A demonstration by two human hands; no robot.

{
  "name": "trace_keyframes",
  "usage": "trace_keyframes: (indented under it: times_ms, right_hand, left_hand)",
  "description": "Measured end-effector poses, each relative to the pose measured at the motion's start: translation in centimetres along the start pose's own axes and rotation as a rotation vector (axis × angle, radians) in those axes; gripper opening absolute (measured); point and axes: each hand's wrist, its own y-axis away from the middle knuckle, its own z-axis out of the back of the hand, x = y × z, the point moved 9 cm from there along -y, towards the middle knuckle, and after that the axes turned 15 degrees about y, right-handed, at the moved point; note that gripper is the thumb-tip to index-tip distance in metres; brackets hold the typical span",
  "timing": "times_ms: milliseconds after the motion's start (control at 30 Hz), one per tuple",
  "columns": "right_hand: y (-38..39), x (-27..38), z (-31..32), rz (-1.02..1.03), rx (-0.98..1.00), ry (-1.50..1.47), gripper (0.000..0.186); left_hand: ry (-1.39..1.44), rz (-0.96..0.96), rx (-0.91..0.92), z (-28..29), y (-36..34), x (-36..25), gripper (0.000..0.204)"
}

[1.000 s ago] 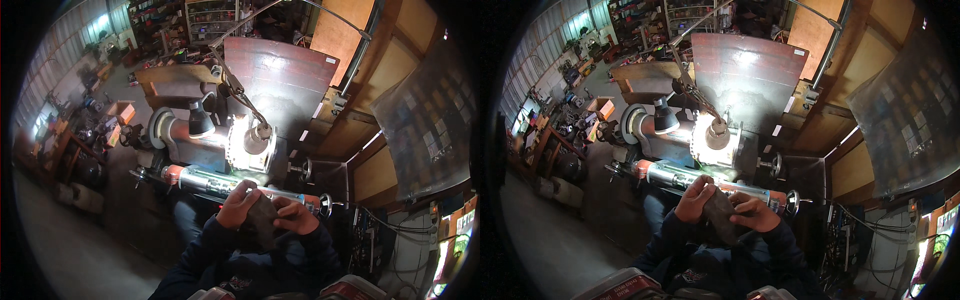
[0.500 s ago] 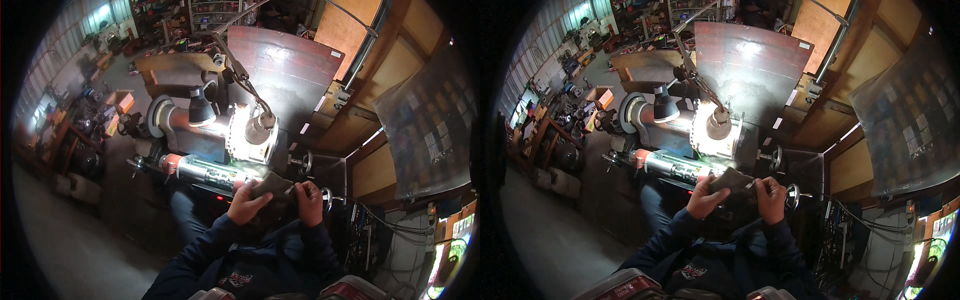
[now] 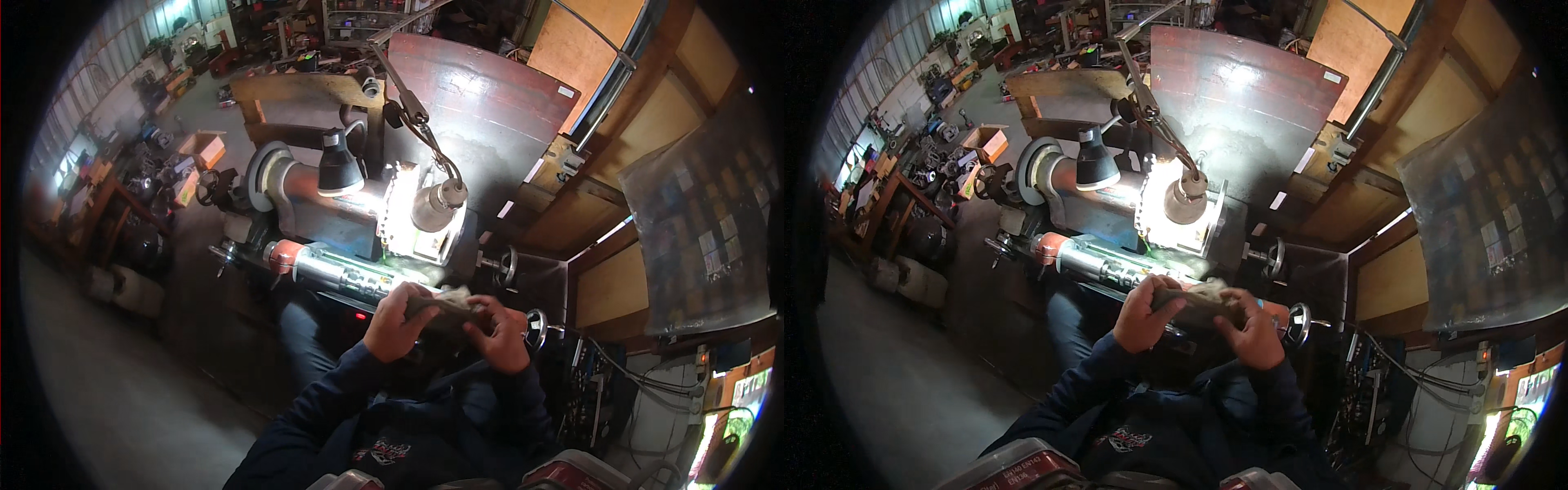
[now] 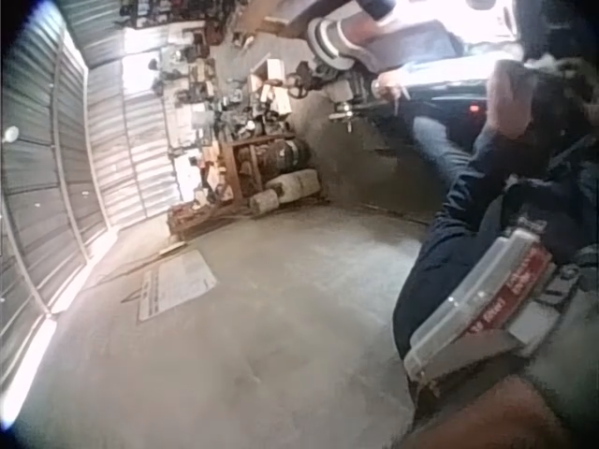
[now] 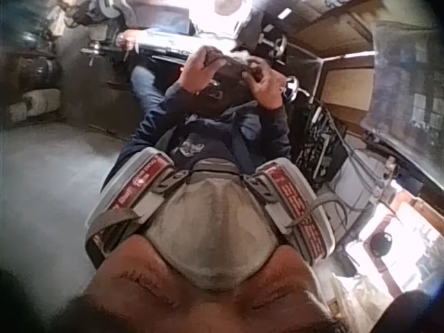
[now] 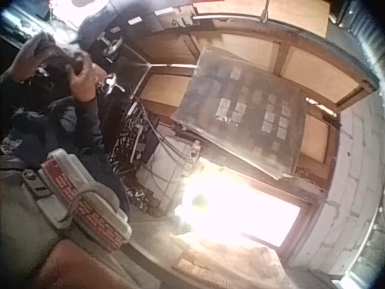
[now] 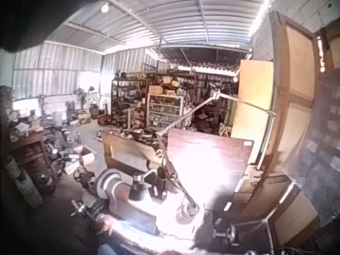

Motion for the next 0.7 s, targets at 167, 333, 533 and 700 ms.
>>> trace_keyframes:
  times_ms: [167, 333, 533, 700]
  right_hand:
    - [1.8, 7.3, 2.8, 0.41, -0.381, 0.191, 0.075]
    - [0.2, 2.5, -2.8, 0.148, 0.16, -0.318, 0.06]
    - [-0.7, 3.3, -1.2, 0.249, 0.016, -0.349, 0.028]
    - [-2.5, 4.6, 0.8, 0.151, -0.146, 0.095, 0.027]
  left_hand:
    - [-0.013, 0.037, 0.391, -3.4, 0.1, -1.3, 0.011]
    - [-0.082, -0.092, 0.429, -2.7, -0.7, -2.0, 0.018]
    - [-0.249, -0.042, -0.017, -0.1, -1.2, -1.3, 0.041]
    - [-0.072, -0.233, -0.132, -2.0, 0.6, -1.9, 0.042]
